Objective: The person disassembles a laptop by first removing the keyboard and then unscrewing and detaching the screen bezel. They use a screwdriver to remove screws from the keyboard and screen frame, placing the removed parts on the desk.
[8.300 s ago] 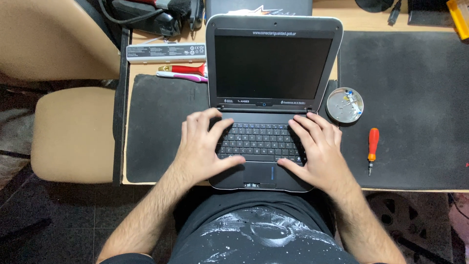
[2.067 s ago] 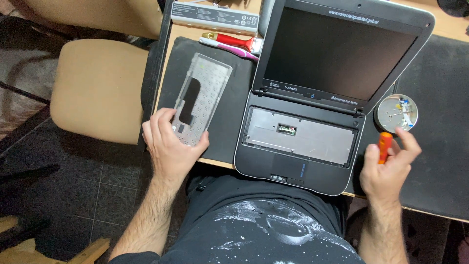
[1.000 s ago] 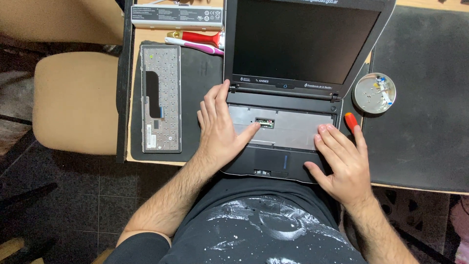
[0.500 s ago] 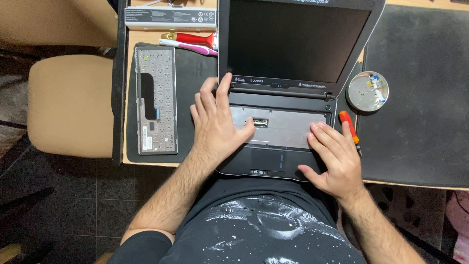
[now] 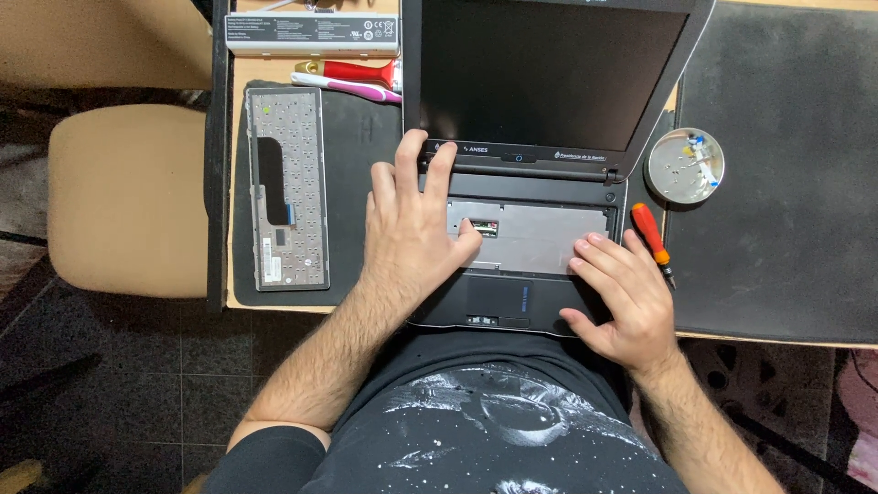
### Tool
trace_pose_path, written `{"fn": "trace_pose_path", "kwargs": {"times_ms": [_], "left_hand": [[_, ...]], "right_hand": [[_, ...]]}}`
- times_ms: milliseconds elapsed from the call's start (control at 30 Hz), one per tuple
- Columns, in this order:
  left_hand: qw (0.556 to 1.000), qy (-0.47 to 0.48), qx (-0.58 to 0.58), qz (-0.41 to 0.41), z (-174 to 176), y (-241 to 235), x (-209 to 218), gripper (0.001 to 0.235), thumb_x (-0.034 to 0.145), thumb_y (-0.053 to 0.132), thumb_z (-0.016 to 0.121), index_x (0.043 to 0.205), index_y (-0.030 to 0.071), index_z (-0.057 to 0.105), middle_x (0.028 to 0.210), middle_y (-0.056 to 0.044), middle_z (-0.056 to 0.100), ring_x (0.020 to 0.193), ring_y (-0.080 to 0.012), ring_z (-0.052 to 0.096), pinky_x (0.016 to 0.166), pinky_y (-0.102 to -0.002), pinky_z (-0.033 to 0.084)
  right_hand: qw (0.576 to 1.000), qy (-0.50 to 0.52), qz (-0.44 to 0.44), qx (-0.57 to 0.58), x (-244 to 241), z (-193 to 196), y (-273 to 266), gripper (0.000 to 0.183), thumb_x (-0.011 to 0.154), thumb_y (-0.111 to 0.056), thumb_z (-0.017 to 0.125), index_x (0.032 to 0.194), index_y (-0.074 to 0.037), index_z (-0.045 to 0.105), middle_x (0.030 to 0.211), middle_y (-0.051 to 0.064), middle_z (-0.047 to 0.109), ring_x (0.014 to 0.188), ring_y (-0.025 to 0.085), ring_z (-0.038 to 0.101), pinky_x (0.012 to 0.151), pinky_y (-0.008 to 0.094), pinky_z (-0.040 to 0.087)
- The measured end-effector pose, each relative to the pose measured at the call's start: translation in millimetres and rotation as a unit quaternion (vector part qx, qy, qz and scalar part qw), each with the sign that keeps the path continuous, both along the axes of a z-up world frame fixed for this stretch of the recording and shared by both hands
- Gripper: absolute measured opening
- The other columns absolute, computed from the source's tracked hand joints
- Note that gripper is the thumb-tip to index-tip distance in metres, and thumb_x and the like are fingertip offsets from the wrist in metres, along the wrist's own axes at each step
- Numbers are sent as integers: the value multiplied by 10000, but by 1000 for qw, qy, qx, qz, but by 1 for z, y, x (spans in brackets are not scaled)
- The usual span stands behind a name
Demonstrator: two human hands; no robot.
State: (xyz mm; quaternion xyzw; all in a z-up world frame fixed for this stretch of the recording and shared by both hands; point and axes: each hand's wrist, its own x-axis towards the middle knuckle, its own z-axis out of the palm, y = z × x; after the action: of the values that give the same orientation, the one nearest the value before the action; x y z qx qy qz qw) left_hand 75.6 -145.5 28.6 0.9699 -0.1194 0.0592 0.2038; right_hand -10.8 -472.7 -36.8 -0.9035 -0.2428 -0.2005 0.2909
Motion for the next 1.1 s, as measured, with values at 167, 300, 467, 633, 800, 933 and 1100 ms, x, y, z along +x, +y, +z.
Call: {"fn": "trace_pose_path", "kwargs": {"times_ms": [167, 300, 467, 633, 800, 933, 1100], "left_hand": [[1000, 0, -5, -4, 1, 3, 1, 960, 806, 269, 934, 1703, 74, 655, 1719, -279, 420, 1247, -402, 607, 951, -558, 680], [999, -28, -9, -12, -4, 7, 1, 969, 771, 207, 924, 1690, 69, 649, 1699, -267, 436, 1208, -419, 635, 914, -592, 705], [996, -48, -76, 1, -5, 24, 3, 905, 781, 25, 890, 1654, 43, 653, 1650, -270, 468, 1130, -425, 715, 858, -614, 738], [991, -62, -122, -13, -13, 36, -1, 784, 806, -32, 893, 1568, 11, 716, 1530, -254, 558, 1169, -458, 758, 934, -606, 716], [978, -39, -203, -16, -29, 54, -6, 649, 838, 42, 905, 1463, 165, 784, 1055, -22, 797, 941, -255, 696, 854, -440, 648], [961, -59, -264, -51, 8, 60, -20, 462, 904, -45, 884, 1334, 117, 830, 1012, -90, 843, 955, -356, 759, 843, -510, 654], [921, -245, -243, -180, 16, 50, -48, 205, 1108, 104, 827, 1150, 254, 959, 1076, 5, 899, 900, -297, 750, 891, -468, 690]], "right_hand": [[1000, 6, 9, 15, -1, 5, 2, 614, 1053, -595, 880, 1414, -98, 901, 1526, 128, 889, 1454, 362, 813, 1443, 632, 489], [1000, 7, 13, 17, -1, 5, 2, 590, 1052, -576, 886, 1402, -100, 903, 1517, 128, 894, 1448, 368, 819, 1431, 641, 501], [1000, 3, 10, 21, -1, 4, 3, 546, 1051, -531, 909, 1390, -102, 907, 1504, 129, 899, 1438, 374, 821, 1416, 641, 520], [999, 1, 7, 38, 1, 3, -1, 478, 1066, -471, 917, 1363, -97, 917, 1473, 140, 907, 1416, 390, 828, 1409, 647, 531], [994, 11, -16, 106, 8, 14, -3, 320, 1088, -202, 950, 1335, -6, 897, 1390, 202, 897, 1332, 470, 836, 1327, 657, 607], [980, 96, -93, 149, 1, 3, -13, 440, 1069, -149, 982, 1486, -30, 902, 900, 104, 849, 715, 288, 741, 810, 485, 650], [818, 315, 95, 471, 7, 40, 31, 1186, 1109, -748, 766, 1887, 22, 308, 926, 200, 893, 833, 210, 908, 757, 316, 740]]}}
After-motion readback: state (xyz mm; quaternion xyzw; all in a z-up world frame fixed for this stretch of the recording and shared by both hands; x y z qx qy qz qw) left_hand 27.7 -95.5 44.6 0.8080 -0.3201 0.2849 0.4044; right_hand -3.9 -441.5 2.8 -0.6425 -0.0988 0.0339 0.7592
